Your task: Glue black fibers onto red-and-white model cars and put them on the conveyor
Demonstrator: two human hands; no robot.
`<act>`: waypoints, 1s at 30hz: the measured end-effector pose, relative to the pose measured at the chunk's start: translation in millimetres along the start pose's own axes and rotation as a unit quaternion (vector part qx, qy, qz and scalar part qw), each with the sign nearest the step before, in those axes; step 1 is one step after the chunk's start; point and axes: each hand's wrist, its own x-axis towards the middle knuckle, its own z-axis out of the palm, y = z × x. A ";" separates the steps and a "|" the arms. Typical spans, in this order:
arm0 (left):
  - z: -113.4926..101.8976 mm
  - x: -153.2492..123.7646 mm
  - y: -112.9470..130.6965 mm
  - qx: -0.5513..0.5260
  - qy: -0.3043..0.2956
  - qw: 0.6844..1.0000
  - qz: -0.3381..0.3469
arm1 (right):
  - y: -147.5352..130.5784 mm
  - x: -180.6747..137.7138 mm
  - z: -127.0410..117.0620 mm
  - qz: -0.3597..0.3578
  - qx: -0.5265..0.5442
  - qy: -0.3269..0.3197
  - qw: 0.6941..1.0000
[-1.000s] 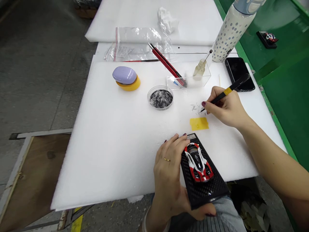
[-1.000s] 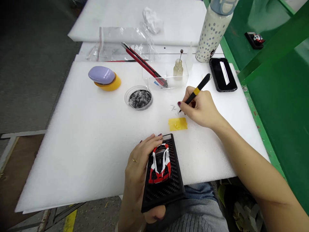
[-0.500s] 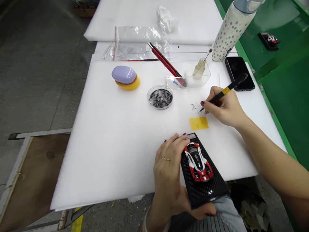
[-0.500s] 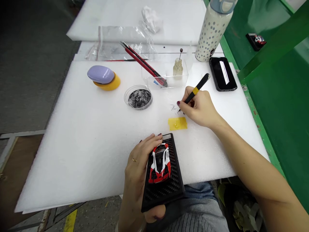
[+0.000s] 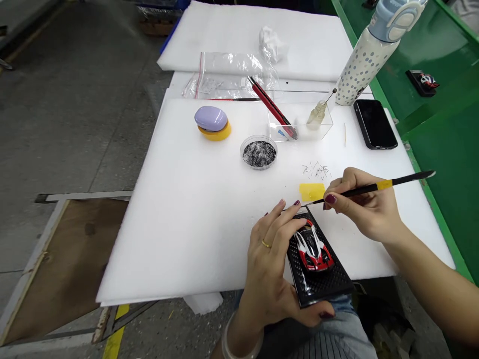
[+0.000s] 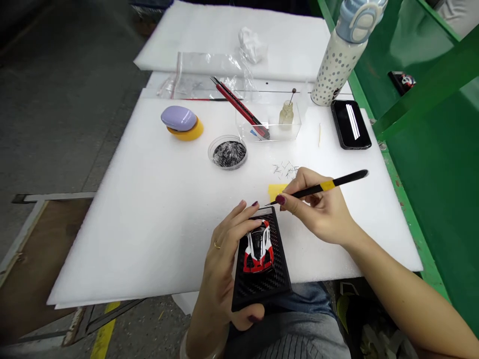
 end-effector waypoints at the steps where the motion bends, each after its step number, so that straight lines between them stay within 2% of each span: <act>1: -0.2 0.3 -0.1 -0.002 -0.002 1.000 0.004 | 1.4 -2.2 1.7 -0.001 0.008 0.000 1.000; 14: 1.8 1.0 -5.6 -0.040 -0.016 0.999 0.015 | 6.7 -5.4 5.1 0.020 0.041 0.012 0.999; 19: 1.8 0.6 -6.2 -0.032 -0.008 0.999 0.027 | 11.9 -7.2 2.1 0.026 0.024 0.055 0.998; 23: 0.7 -1.3 -4.4 -0.040 0.000 0.999 0.005 | 22.7 -6.1 -6.2 0.037 -0.004 0.091 0.995; 30: -0.4 -1.5 0.3 -0.042 0.028 0.999 -0.014 | 30.8 -2.2 -9.8 0.054 -0.020 0.072 0.996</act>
